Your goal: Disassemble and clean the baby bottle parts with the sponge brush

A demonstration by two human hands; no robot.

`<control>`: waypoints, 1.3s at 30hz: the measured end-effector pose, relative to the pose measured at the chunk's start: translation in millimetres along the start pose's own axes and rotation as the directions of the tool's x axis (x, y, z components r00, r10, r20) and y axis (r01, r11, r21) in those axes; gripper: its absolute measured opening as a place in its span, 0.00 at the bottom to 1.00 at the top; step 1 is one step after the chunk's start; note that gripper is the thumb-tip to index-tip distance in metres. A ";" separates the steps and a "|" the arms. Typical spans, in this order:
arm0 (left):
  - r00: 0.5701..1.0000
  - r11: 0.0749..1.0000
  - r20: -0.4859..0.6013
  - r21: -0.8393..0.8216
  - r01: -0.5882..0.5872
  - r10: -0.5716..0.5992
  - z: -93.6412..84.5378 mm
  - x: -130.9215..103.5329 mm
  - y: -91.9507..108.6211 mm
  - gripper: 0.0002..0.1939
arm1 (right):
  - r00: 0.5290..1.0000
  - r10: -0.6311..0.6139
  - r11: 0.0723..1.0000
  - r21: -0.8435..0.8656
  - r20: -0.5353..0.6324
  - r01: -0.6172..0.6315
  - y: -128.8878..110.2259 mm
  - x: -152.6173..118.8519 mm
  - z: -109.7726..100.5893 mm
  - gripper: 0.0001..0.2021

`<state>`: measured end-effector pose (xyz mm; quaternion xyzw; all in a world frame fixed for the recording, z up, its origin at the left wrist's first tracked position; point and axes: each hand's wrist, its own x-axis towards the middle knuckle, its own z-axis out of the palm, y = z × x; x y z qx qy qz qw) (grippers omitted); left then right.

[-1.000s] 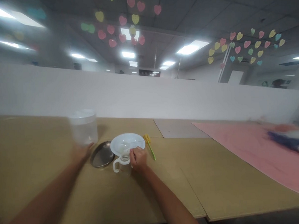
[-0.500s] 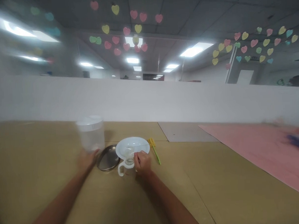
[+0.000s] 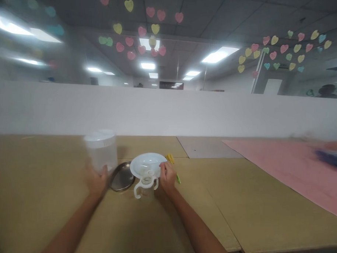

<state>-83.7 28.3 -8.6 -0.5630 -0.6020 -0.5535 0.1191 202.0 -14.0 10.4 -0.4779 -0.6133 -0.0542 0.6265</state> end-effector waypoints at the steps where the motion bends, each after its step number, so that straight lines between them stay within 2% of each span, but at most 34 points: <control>1: 0.997 0.997 -0.027 -0.016 -0.075 0.074 -3.5 -1.5 9.8 0.29 | 0.997 0.053 0.998 -0.016 -0.054 -0.053 7.2 3.1 -1.1 0.14; 3: 0.957 0.956 0.012 -0.059 -0.289 0.290 -7.9 -6.6 29.1 0.22 | 0.979 0.132 0.984 -0.096 -0.156 -0.148 24.0 8.4 -3.5 0.12; 5: 0.889 0.894 0.110 -0.106 -0.435 0.445 -8.5 -14.0 46.3 0.17 | 0.964 0.176 0.952 -0.216 -0.200 -0.219 41.2 11.0 -5.6 0.10; 7: 0.787 0.811 0.198 -0.180 -0.557 0.584 -6.4 -22.7 59.8 0.16 | 0.965 0.224 0.883 -0.391 -0.137 -0.261 55.7 10.3 -6.5 0.08; 9: 0.689 0.736 0.258 -0.250 -0.630 0.677 -3.1 -31.0 69.0 0.16 | 0.950 0.313 0.779 -0.567 -0.015 -0.266 65.5 7.2 -5.9 0.06; 11: 0.617 0.687 0.303 -0.312 -0.657 0.727 -0.2 -37.3 74.3 0.16 | 0.924 0.371 0.709 -0.671 0.094 -0.216 71.1 3.5 -4.1 0.08; 13: 0.575 0.668 0.340 -0.362 -0.650 0.744 1.2 -40.7 77.0 0.16 | 0.921 0.361 0.703 -0.691 0.147 -0.165 74.2 0.7 -2.4 0.13; 16: 0.569 0.680 0.373 -0.398 -0.615 0.733 0.6 -41.1 79.0 0.16 | 0.937 0.323 0.727 -0.668 0.132 -0.156 77.5 -0.7 -1.7 0.18; 20: 0.593 0.690 0.355 -0.416 -0.592 0.723 -0.9 -39.2 80.5 0.17 | 0.952 0.306 0.781 -0.576 0.013 -0.243 78.5 0.6 -3.2 0.17; 22: 0.603 0.690 0.341 -0.422 -0.587 0.721 -0.9 -39.4 80.0 0.16 | 0.940 0.338 0.805 -0.506 -0.041 -0.311 76.0 1.5 -3.3 0.17; 25: 0.617 0.702 0.344 -0.434 -0.565 0.708 0.3 -40.6 79.4 0.16 | 0.915 0.399 0.808 -0.452 -0.054 -0.378 70.8 2.4 -2.4 0.17; 28: 0.683 0.777 0.381 -0.398 -0.487 0.623 3.9 -40.0 85.0 0.17 | 0.906 0.418 0.814 -0.418 -0.060 -0.403 68.6 2.9 -2.3 0.17; 30: 0.747 0.857 0.429 -0.335 -0.391 0.508 7.8 -36.7 94.8 0.18 | 0.896 0.438 0.813 -0.394 -0.076 -0.430 69.8 3.3 -3.1 0.17; 31: 0.769 0.895 0.465 -0.301 -0.329 0.439 10.0 -34.0 101.4 0.17 | 0.888 0.451 0.809 -0.379 -0.086 -0.448 70.8 3.4 -3.6 0.17; 32: 0.771 0.924 0.515 -0.280 -0.261 0.374 12.2 -30.7 108.7 0.16 | 0.880 0.466 0.808 -0.361 -0.094 -0.466 72.0 3.6 -4.2 0.17; 35: 0.680 0.954 0.678 -0.272 -0.123 0.281 18.3 -18.8 129.8 0.14 | 0.864 0.493 0.805 -0.323 -0.101 -0.497 74.5 4.0 -5.7 0.17; 37: 0.559 0.962 0.784 -0.229 -0.147 0.272 21.8 -11.4 139.3 0.14 | 0.863 0.496 0.804 -0.326 -0.093 -0.497 74.5 4.3 -6.3 0.17; 39: 0.477 0.961 0.836 -0.209 -0.183 0.272 25.1 -6.3 144.0 0.13 | 0.860 0.504 0.799 -0.337 -0.079 -0.498 73.3 4.6 -6.7 0.16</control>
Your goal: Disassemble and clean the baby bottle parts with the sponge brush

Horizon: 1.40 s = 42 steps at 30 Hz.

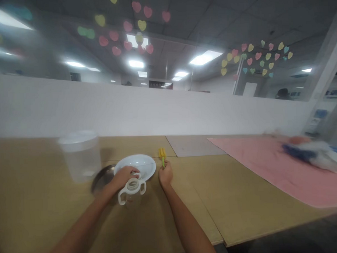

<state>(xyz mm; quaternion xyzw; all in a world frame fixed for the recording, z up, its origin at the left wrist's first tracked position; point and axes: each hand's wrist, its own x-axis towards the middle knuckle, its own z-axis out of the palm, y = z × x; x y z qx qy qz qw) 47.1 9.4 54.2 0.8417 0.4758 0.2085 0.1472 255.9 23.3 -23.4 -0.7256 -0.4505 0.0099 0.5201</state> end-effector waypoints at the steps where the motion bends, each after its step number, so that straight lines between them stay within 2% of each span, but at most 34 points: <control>1: 1.000 1.000 0.028 0.015 0.001 -0.002 -0.6 2.4 0.4 0.12 | 1.000 0.005 1.000 -0.006 0.012 -0.005 -0.8 -0.2 -0.5 0.16; 7: 0.993 0.992 0.098 0.115 0.058 -0.070 -0.5 9.6 4.4 0.06 | 0.997 0.048 0.998 -0.031 0.058 -0.047 -6.7 -1.1 -4.2 0.16; 13: 0.993 0.985 0.068 0.148 0.089 -0.100 -5.1 4.0 11.0 0.06 | 0.993 0.081 0.996 -0.056 0.089 -0.076 -10.2 -1.1 -6.4 0.17; 15: 0.995 0.985 0.015 0.144 0.095 -0.098 -4.9 -1.3 9.8 0.09 | 0.992 0.084 0.995 -0.056 0.092 -0.079 -10.5 -1.0 -6.4 0.17; 17: 0.990 0.984 -0.086 0.136 0.119 -0.108 -2.7 -6.5 6.5 0.13 | 0.992 0.086 0.995 -0.050 0.097 -0.082 -10.4 -0.7 -6.2 0.17; 21: 0.950 0.975 -0.303 0.181 0.129 -0.069 4.5 -12.5 -5.7 0.18 | 0.992 0.080 0.997 -0.027 0.099 -0.077 -9.3 -0.3 -5.5 0.17; 24: 0.926 0.969 -0.377 0.219 0.114 -0.024 9.2 -13.9 -15.0 0.18 | 0.992 0.077 0.997 -0.016 0.098 -0.076 -8.7 -0.4 -5.0 0.17; 36: 0.907 0.983 -0.412 0.116 0.143 -0.083 17.8 -17.7 -20.6 0.15 | 0.988 0.088 0.996 -0.009 0.127 -0.088 -10.6 -0.5 -7.0 0.17; 42: 0.921 0.989 -0.378 0.068 0.131 -0.096 19.4 -17.2 -23.8 0.16 | 0.987 0.092 0.996 -0.009 0.133 -0.092 -10.7 -0.2 -6.8 0.17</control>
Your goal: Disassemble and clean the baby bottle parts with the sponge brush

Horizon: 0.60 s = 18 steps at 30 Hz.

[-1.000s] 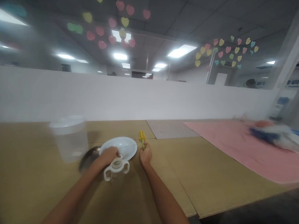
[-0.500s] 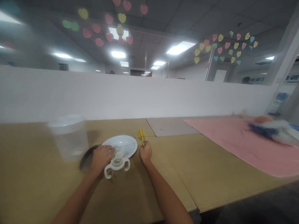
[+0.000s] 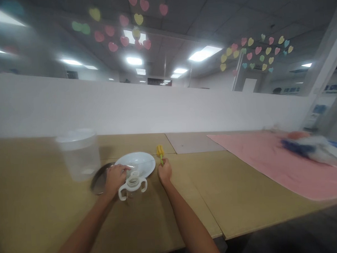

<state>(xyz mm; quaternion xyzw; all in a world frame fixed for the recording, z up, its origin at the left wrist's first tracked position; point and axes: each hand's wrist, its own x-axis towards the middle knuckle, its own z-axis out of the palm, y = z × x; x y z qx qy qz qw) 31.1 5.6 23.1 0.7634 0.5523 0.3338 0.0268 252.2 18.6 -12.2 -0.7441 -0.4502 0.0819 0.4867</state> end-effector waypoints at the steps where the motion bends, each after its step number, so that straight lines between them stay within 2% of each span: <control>1: 1.000 1.000 -0.003 -0.001 -0.003 0.003 -0.3 0.2 -0.2 0.16 | 1.000 0.002 1.000 -0.001 0.000 -0.002 0.0 0.0 0.2 0.17; 3: 0.999 0.999 -0.025 0.000 -0.039 0.039 -1.2 0.9 -0.4 0.16 | 1.000 0.004 1.000 -0.004 0.001 -0.004 0.0 0.0 0.4 0.17; 6: 0.982 0.982 -0.033 -0.016 -0.186 0.185 -2.5 2.4 0.0 0.17 | 1.000 0.003 1.000 -0.007 0.002 -0.003 -0.5 -0.1 0.3 0.17; 9: 0.932 0.932 0.053 -0.067 -0.355 0.359 -2.6 2.8 2.4 0.15 | 1.000 0.001 1.000 -0.010 0.003 -0.001 -1.2 -0.1 -0.1 0.17; 11: 0.896 0.900 0.096 -0.087 -0.427 0.435 -2.7 2.0 5.4 0.15 | 1.000 0.001 1.000 -0.012 0.000 -0.001 -1.5 -0.1 -0.3 0.17; 15: 0.856 0.870 0.156 -0.097 -0.484 0.494 -5.2 -0.5 12.7 0.16 | 1.000 -0.003 1.000 -0.014 -0.004 0.003 -1.7 -0.4 0.2 0.17; 18: 0.849 0.871 0.197 -0.105 -0.480 0.491 -7.7 -1.9 17.1 0.15 | 1.000 -0.006 1.000 -0.014 -0.003 0.006 -1.8 -0.9 0.7 0.17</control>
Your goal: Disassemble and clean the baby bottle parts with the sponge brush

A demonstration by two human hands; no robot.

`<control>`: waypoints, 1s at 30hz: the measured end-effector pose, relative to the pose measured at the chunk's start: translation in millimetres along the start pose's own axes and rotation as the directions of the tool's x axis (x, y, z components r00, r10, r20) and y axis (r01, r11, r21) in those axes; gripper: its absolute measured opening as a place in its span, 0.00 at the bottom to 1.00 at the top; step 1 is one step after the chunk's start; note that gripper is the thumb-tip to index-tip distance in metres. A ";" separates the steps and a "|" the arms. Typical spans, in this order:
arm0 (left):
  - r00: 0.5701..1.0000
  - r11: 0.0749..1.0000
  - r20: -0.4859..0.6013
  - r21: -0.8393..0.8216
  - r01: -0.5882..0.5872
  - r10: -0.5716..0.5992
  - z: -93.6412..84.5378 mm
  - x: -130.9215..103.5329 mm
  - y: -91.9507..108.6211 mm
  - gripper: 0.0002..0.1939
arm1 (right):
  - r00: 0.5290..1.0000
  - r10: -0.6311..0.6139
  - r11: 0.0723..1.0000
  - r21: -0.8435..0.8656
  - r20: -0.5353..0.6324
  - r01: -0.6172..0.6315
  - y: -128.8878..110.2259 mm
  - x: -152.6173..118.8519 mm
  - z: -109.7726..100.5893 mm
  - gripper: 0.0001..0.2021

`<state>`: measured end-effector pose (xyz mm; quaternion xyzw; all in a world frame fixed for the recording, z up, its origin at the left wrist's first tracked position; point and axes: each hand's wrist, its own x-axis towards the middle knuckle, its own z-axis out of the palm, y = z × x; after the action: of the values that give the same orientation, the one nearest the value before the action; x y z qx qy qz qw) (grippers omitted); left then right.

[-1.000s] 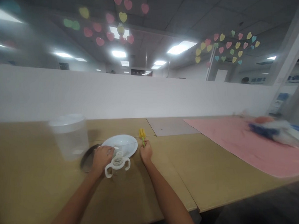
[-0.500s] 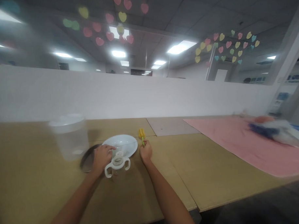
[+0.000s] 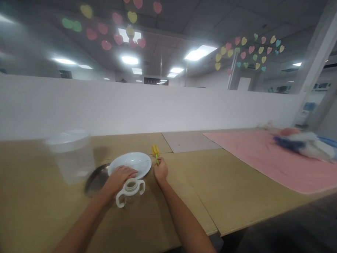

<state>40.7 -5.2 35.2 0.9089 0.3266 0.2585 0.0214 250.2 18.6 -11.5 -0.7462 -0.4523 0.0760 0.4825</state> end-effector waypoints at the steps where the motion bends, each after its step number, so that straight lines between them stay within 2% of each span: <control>1: 1.000 1.000 0.014 -0.001 0.001 0.000 -0.6 0.1 1.2 0.14 | 1.000 -0.001 1.000 -0.001 0.000 0.001 -0.1 -0.2 0.0 0.17; 4: 0.999 1.000 0.037 0.002 -0.007 0.007 -1.5 0.3 3.6 0.13 | 1.000 -0.005 1.000 -0.005 0.000 0.005 -0.8 -0.9 -0.4 0.17; 10: 1.000 0.999 0.007 -0.039 -0.027 0.028 -3.1 0.0 5.9 0.14 | 1.000 0.001 1.000 -0.015 0.007 -0.001 -1.5 -1.1 -1.2 0.17; 14: 0.997 0.988 -0.038 -0.142 0.065 -0.071 -4.7 -0.3 6.2 0.17 | 1.000 0.002 1.000 -0.012 0.008 -0.002 -1.6 -0.8 -1.4 0.17; 17: 0.977 0.952 -0.110 -0.265 0.150 -0.184 -4.8 0.5 4.1 0.17 | 1.000 -0.004 1.000 -0.005 0.003 0.004 -1.7 -0.7 -2.0 0.17; 19: 0.950 0.915 -0.164 -0.352 0.195 -0.266 -3.7 1.3 1.7 0.17 | 1.000 -0.010 1.000 0.001 -0.003 0.010 -1.6 -0.7 -2.4 0.17; 22: 0.884 0.848 -0.255 -0.474 0.238 -0.391 0.0 2.8 -2.8 0.18 | 1.000 -0.011 1.000 0.003 -0.009 0.011 -1.3 -0.9 -2.7 0.17; 26: 0.786 0.730 -0.343 -0.655 0.193 -0.515 4.8 4.3 -7.6 0.19 | 1.000 -0.008 1.000 0.006 -0.020 0.008 -0.6 -0.9 -2.5 0.18; 30: 0.690 0.578 -0.339 -0.804 0.141 -0.640 4.3 5.5 -9.4 0.20 | 1.000 -0.012 1.000 0.014 -0.027 0.012 0.5 -0.2 -1.4 0.17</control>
<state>41.0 6.0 32.0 0.5877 0.3895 0.6255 0.3342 251.2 17.5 -11.2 -0.7411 -0.4498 0.0663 0.4940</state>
